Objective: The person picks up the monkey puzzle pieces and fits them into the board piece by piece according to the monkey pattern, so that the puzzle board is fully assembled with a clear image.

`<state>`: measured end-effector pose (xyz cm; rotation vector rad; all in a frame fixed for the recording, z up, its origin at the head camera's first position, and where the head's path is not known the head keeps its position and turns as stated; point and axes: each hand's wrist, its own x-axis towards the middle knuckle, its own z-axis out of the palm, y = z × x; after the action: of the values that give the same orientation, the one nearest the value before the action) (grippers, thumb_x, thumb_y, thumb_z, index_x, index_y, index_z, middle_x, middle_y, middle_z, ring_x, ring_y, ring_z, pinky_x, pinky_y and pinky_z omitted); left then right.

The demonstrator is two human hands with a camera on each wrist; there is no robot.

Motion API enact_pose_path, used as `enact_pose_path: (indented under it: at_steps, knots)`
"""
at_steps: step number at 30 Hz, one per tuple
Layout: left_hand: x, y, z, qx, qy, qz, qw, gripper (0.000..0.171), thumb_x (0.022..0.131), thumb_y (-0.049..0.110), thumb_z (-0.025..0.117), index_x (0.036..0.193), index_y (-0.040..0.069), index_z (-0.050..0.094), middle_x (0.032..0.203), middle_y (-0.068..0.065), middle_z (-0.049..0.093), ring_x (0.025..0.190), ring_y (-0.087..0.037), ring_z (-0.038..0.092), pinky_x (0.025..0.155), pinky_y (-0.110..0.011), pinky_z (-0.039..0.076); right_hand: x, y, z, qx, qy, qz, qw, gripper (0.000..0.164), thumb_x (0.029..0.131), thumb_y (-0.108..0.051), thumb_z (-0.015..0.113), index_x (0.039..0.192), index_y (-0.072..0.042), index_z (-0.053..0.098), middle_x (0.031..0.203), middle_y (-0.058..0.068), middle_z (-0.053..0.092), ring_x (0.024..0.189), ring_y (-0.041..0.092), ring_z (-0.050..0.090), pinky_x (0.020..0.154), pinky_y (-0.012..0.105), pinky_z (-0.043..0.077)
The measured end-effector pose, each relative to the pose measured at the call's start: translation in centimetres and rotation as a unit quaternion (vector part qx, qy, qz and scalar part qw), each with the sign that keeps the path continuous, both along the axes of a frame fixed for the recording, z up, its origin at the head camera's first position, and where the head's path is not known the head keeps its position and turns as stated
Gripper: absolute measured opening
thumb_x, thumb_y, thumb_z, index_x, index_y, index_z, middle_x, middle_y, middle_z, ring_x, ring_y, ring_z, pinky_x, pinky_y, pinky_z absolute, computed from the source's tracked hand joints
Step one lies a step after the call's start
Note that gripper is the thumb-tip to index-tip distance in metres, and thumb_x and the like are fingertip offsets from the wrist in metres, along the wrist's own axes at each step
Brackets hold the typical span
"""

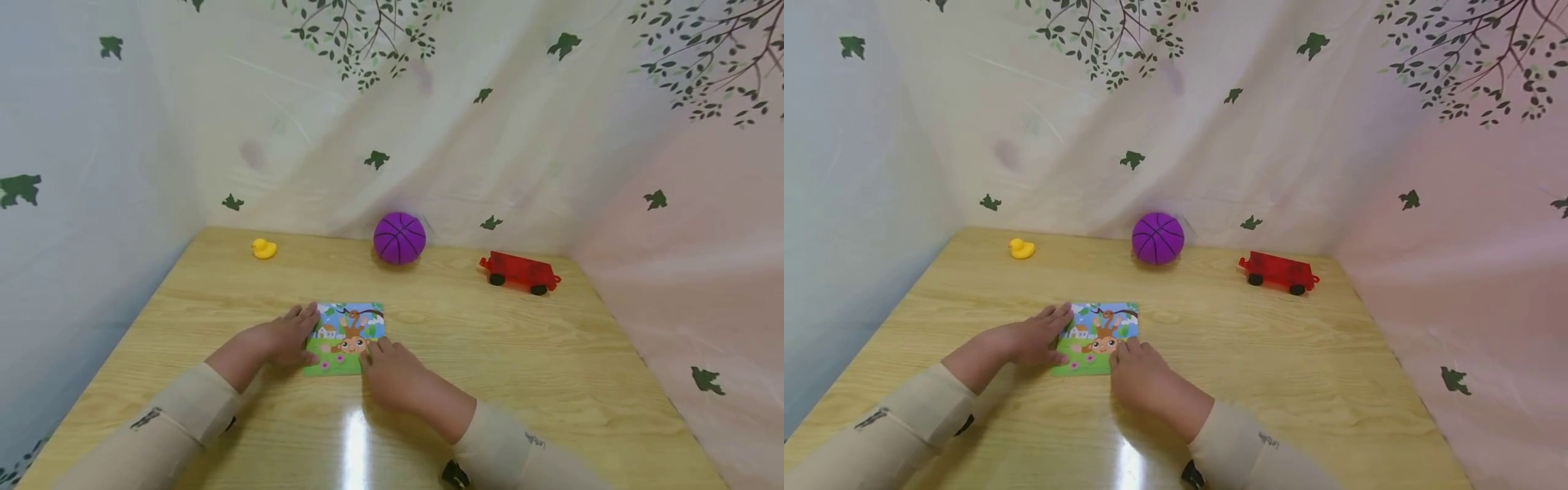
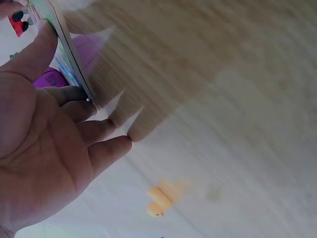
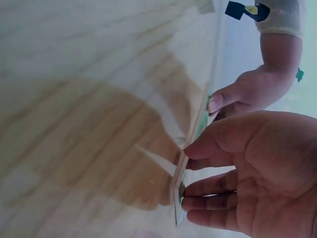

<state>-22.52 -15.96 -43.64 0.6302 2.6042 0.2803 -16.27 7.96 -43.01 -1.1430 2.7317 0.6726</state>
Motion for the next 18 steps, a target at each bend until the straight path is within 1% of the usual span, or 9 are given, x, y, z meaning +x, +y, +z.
enact_pose_path:
  at_steps: [3, 6, 8, 9, 11, 12, 13, 15, 18]
  knots:
    - [0.4, 0.1, 0.3, -0.009, 0.012, 0.005, 0.9999, 0.092, 0.092, 0.044, 0.065, 0.154, -0.003, 0.018, 0.164, -0.021, 0.004, 0.148, -0.048, 0.007, 0.117, -0.063, 0.019, 0.1, -0.3, 0.2, -0.025, -0.015, 0.001, 1.0, 0.044, 0.097, -0.025, 0.054, 0.136, -0.006, 0.056, 0.129, 0.009, 0.052, 0.114, 0.02, 0.048, 0.098, 0.027, 0.049]
    - [0.9, 0.5, 0.5, -0.016, 0.048, -0.004, 0.9987, 0.091, 0.09, 0.043, 0.068, 0.153, -0.004, 0.022, 0.163, -0.022, 0.007, 0.148, -0.048, 0.01, 0.117, -0.062, 0.02, 0.0, -0.4, 0.3, -0.058, -0.047, -0.011, 0.997, 0.048, 0.094, -0.023, 0.059, 0.138, -0.005, 0.054, 0.129, 0.01, 0.053, 0.114, 0.021, 0.049, 0.1, 0.027, 0.048]
    - [1.2, 0.8, 0.5, -0.023, 0.089, -0.026, 0.9955, 0.089, 0.088, 0.04, 0.07, 0.153, -0.003, 0.025, 0.162, -0.023, 0.011, 0.147, -0.048, 0.014, 0.117, -0.061, 0.022, -0.3, -0.3, 0.1, -0.073, -0.055, -0.012, 0.996, 0.054, 0.093, -0.027, 0.062, 0.142, -0.007, 0.049, 0.13, 0.01, 0.053, 0.113, 0.021, 0.048, 0.099, 0.029, 0.049]
    - [1.4, 1.0, 0.5, -0.026, 0.112, -0.044, 0.9924, 0.087, 0.088, 0.037, 0.071, 0.152, -0.002, 0.028, 0.162, -0.023, 0.013, 0.147, -0.047, 0.016, 0.116, -0.06, 0.024, -0.4, -0.3, -0.1, -0.079, -0.052, -0.009, 0.996, 0.056, 0.093, -0.027, 0.062, 0.144, -0.009, 0.047, 0.132, 0.01, 0.053, 0.113, 0.02, 0.048, 0.098, 0.029, 0.049]
    - [1.6, 1.4, 0.5, -0.026, 0.149, -0.084, 0.9849, 0.079, 0.088, 0.03, 0.072, 0.151, 0.004, 0.035, 0.161, -0.022, 0.02, 0.146, -0.046, 0.022, 0.114, -0.059, 0.029, -0.6, -0.2, -0.5, -0.075, -0.029, 0.012, 0.997, 0.058, 0.094, -0.028, 0.061, 0.147, -0.012, 0.045, 0.133, 0.009, 0.052, 0.113, 0.02, 0.047, 0.098, 0.028, 0.049]
    - [1.7, 1.6, 0.5, -0.024, 0.162, -0.106, 0.9808, 0.073, 0.088, 0.026, 0.072, 0.15, 0.007, 0.039, 0.16, -0.021, 0.026, 0.145, -0.044, 0.026, 0.111, -0.057, 0.035, -0.6, -0.2, -0.6, -0.07, -0.015, 0.024, 0.997, 0.056, 0.095, -0.028, 0.06, 0.147, -0.013, 0.046, 0.132, 0.009, 0.053, 0.111, 0.019, 0.047, 0.098, 0.028, 0.048]
    - [1.8, 1.8, 0.5, -0.02, 0.165, -0.123, 0.9784, 0.068, 0.088, 0.022, 0.072, 0.149, 0.01, 0.043, 0.158, -0.019, 0.03, 0.144, -0.043, 0.029, 0.107, -0.055, 0.042, -0.6, -0.1, -0.7, -0.065, -0.001, 0.035, 0.997, 0.053, 0.096, -0.028, 0.058, 0.146, -0.013, 0.047, 0.132, 0.008, 0.052, 0.111, 0.019, 0.047, 0.099, 0.028, 0.047]
    - [2.0, 2.1, 0.6, -0.009, 0.148, -0.144, 0.9784, 0.06, 0.089, 0.016, 0.069, 0.146, 0.015, 0.048, 0.156, -0.016, 0.036, 0.143, -0.04, 0.034, 0.099, -0.052, 0.049, -0.6, -0.1, -0.8, -0.06, 0.003, 0.041, 0.997, 0.051, 0.098, -0.026, 0.054, 0.147, -0.011, 0.046, 0.14, 0.01, 0.05, 0.123, 0.023, 0.047, 0.108, 0.029, 0.042]
    - [2.1, 2.3, 0.7, -0.001, 0.096, -0.139, 0.9856, 0.054, 0.094, 0.015, 0.062, 0.146, 0.019, 0.048, 0.158, -0.012, 0.035, 0.143, -0.036, 0.034, 0.094, -0.048, 0.053, -0.4, 0.1, -0.9, -0.056, -0.036, 0.024, 0.998, 0.057, 0.1, -0.025, 0.051, 0.152, -0.006, 0.036, 0.157, 0.014, 0.033, 0.145, 0.03, 0.031, 0.119, 0.033, 0.029]
